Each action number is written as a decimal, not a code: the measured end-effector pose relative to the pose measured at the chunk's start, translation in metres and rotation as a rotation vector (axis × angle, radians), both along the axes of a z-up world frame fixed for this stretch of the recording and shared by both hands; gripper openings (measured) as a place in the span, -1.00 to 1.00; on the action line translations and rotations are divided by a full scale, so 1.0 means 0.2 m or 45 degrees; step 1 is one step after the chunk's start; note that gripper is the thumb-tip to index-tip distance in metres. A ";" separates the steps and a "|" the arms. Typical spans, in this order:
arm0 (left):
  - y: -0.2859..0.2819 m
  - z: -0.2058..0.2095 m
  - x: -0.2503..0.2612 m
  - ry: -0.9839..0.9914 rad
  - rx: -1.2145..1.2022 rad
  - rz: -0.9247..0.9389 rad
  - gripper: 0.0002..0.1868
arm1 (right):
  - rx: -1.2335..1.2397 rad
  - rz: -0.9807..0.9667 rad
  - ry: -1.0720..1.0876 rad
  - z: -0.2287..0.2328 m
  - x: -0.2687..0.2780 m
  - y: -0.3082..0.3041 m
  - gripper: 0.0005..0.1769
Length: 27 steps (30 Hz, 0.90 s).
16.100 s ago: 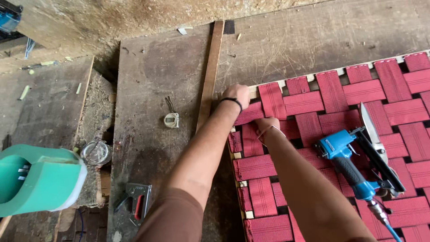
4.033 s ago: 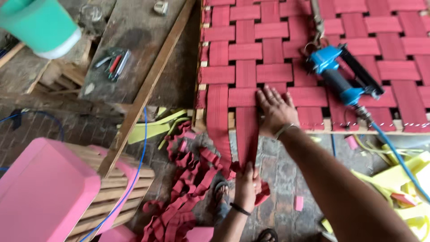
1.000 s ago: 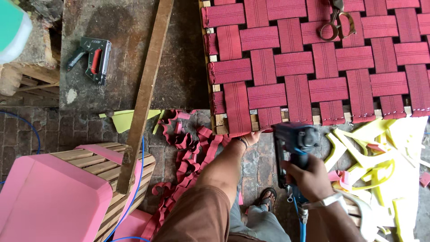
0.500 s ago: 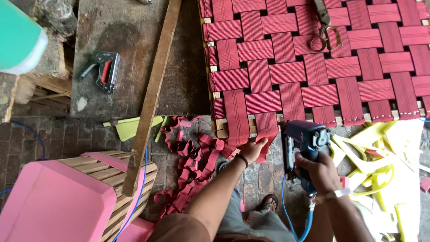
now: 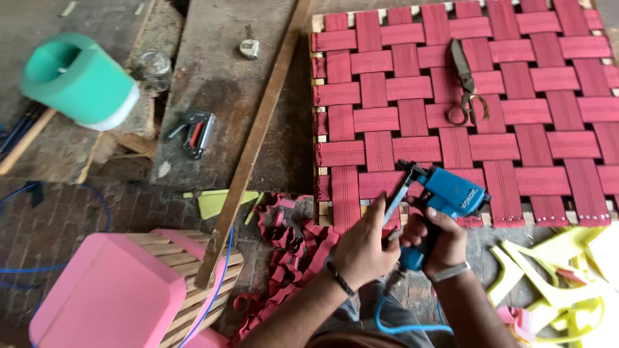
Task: The person weaves red straps into a wooden frame using a staple gun to secure them. They repeatedly pull, align, and staple the straps, creating a woven pattern on the frame.
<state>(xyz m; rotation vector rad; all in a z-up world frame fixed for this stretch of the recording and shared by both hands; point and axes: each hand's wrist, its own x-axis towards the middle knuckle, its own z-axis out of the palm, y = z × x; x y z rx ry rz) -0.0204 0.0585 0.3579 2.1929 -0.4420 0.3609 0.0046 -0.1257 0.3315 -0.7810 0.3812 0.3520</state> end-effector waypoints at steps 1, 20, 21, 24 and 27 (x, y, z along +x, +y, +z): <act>-0.01 0.06 0.03 0.095 0.026 0.016 -0.14 | 0.021 0.012 -0.021 0.00 0.04 0.02 -0.36; 0.92 0.48 0.33 0.745 -0.298 0.037 -0.73 | 1.381 0.690 -0.482 -0.18 0.86 0.63 -0.68; 1.03 0.42 0.36 0.744 -0.251 0.129 -0.73 | 1.395 0.656 -0.475 -0.21 0.89 0.71 -0.73; 1.41 0.25 0.47 0.706 -0.180 0.297 -0.74 | 1.275 0.586 -0.349 -0.36 0.96 0.91 -0.74; 1.76 0.09 0.56 0.666 -0.316 0.330 -0.77 | 1.050 0.481 -0.215 -0.54 1.09 1.05 -0.72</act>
